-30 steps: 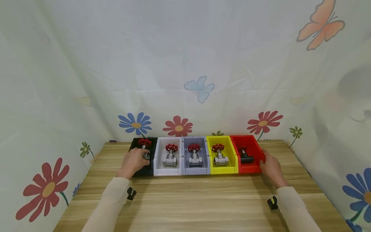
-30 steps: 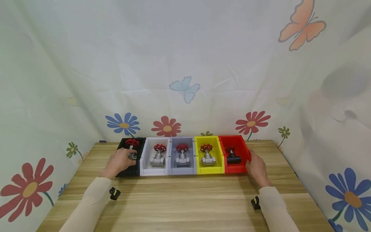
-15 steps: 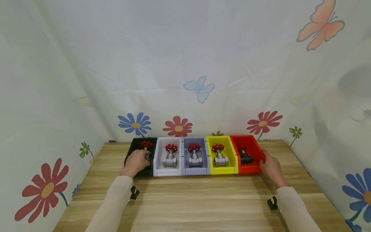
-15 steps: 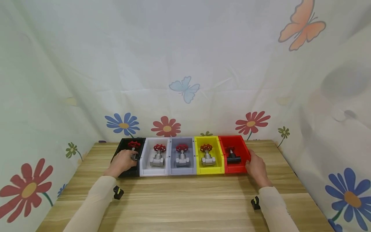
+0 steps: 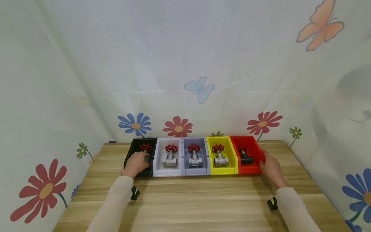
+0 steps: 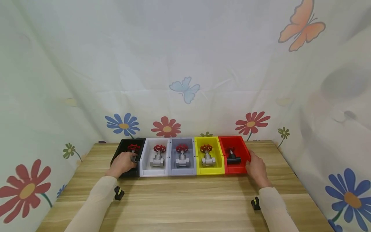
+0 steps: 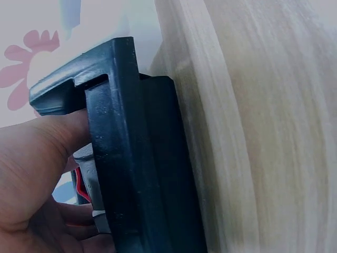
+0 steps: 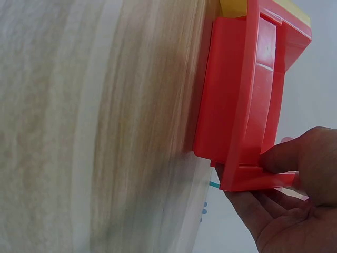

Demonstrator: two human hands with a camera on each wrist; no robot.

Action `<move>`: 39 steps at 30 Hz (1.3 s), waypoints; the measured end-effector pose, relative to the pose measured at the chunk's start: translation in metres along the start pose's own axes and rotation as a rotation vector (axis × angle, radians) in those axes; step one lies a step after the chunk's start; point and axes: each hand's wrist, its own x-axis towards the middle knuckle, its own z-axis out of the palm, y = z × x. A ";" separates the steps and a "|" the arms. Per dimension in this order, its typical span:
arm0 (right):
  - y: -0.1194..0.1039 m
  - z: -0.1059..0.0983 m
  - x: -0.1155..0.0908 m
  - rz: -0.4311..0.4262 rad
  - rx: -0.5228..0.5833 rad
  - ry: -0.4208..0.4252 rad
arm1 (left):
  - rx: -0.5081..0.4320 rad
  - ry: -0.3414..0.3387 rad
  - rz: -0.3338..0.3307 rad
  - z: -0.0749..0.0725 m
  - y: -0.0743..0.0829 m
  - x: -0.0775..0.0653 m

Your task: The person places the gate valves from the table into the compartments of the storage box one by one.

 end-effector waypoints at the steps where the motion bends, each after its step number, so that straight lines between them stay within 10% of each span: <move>1: 0.000 0.000 0.000 0.001 -0.001 0.002 | 0.003 -0.001 0.001 0.001 -0.001 0.000; 39: -0.001 0.000 -0.001 -0.003 -0.001 0.001 | 0.061 0.033 0.024 0.002 0.001 -0.019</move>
